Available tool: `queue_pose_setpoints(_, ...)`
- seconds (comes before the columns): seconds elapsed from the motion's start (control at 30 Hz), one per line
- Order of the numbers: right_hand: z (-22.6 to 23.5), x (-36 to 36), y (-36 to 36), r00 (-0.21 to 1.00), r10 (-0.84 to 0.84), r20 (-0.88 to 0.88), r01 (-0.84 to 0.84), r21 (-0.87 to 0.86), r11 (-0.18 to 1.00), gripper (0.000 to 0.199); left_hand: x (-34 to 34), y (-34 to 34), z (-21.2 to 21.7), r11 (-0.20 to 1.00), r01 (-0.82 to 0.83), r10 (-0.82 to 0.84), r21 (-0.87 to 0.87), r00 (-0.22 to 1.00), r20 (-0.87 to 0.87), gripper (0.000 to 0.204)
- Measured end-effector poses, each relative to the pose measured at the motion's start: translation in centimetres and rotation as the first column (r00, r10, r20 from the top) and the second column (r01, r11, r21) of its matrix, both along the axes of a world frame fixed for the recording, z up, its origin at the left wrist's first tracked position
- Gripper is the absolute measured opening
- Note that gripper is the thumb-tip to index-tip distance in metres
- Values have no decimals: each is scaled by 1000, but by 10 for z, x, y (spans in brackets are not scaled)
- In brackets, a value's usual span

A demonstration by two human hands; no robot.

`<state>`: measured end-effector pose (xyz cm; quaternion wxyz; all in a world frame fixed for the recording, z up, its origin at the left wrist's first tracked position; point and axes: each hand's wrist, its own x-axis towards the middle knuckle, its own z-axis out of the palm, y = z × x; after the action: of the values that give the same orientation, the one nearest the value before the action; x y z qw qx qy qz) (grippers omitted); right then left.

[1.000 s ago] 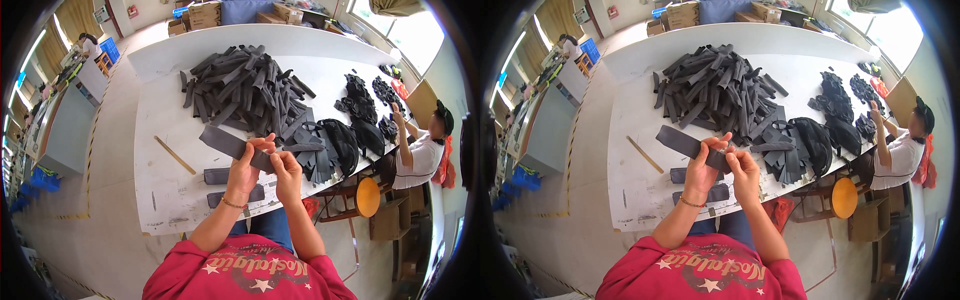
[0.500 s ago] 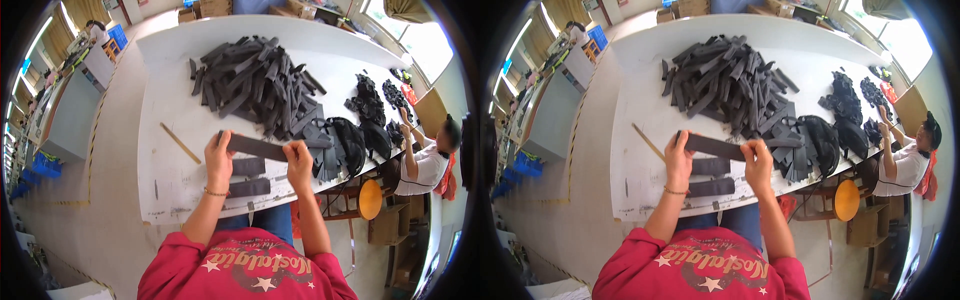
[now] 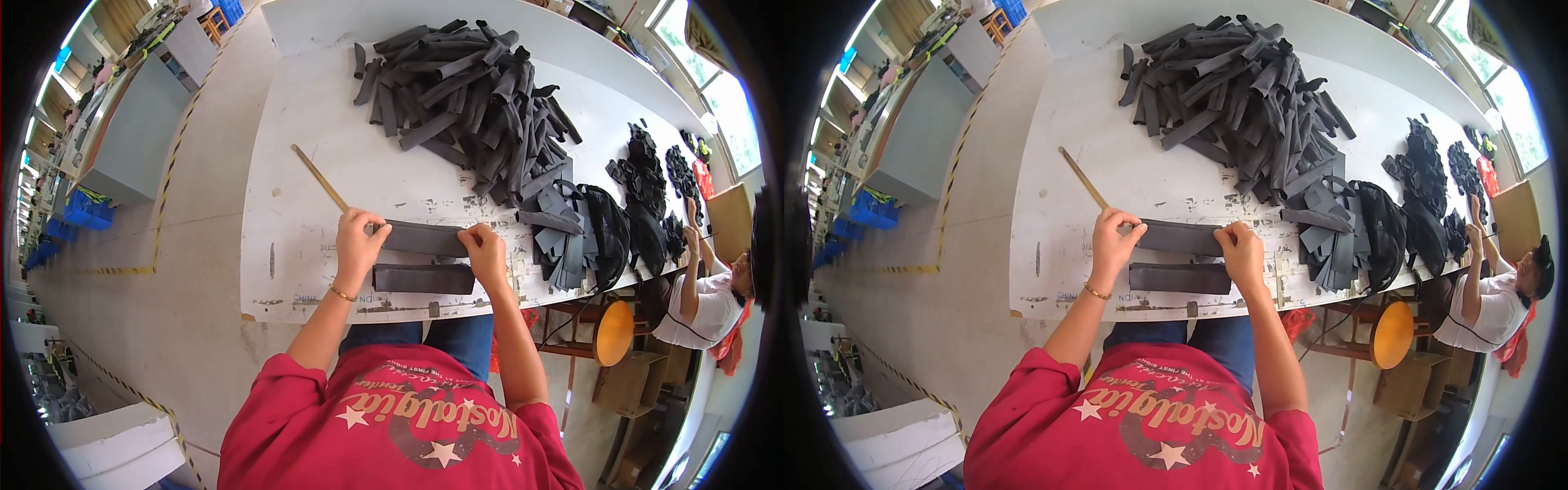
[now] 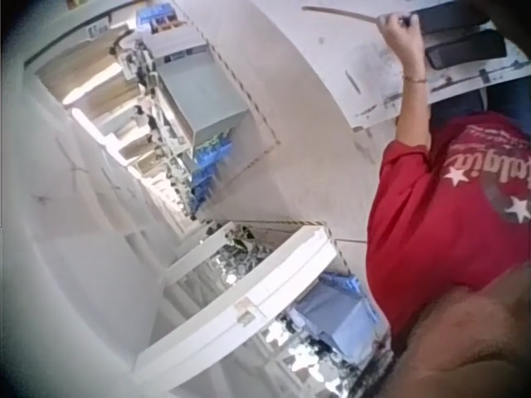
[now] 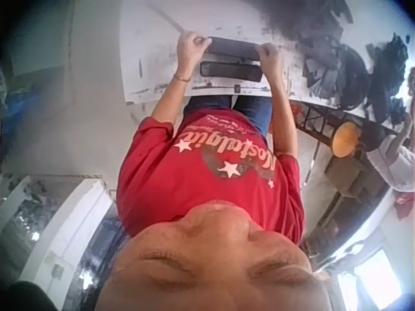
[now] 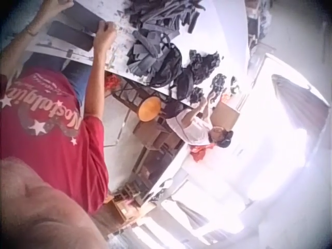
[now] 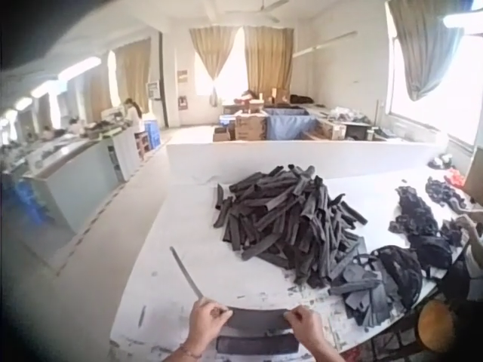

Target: Inspecting and processing small grey foam industrial components on a workbench.

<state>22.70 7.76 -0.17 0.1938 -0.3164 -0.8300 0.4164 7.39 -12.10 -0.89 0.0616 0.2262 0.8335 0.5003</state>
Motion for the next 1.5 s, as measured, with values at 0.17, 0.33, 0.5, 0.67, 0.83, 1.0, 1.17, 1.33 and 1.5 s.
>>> queue_pose_setpoints(0.17,-13,-2,6,998,-40,52,37,57,998,23,-3,16,27,869,376,-494,-322,694,-524,60)
queue_pose_setpoints(0.33,-8,-9,5,988,-10,154,4,40,999,24,-15,36,17,592,634,-799,-497,540,-264,59)
queue_pose_setpoints(0.5,-11,-8,18,992,73,102,-86,128,988,32,-27,49,7,534,675,-838,-509,500,-216,58)
queue_pose_setpoints(0.67,5,14,43,998,8,58,-18,186,982,27,-28,47,6,526,640,-833,-560,521,-187,66)
queue_pose_setpoints(0.83,27,86,124,967,-255,-12,236,427,873,11,-32,49,24,459,643,-849,-614,520,-91,76)
queue_pose_setpoints(1.0,25,138,173,915,-404,14,356,443,823,17,-32,67,38,499,670,-845,-550,518,-137,65)
queue_pose_setpoints(1.17,20,121,185,957,-288,32,209,615,760,29,-13,150,64,555,822,-827,-128,527,-197,32)
queue_pose_setpoints(1.33,63,113,149,974,-90,-210,170,398,901,21,3,199,50,639,752,-769,164,628,119,33)
queue_pose_setpoints(1.5,87,97,112,949,127,-290,65,568,820,26,63,185,47,530,483,-716,697,-185,673,37)
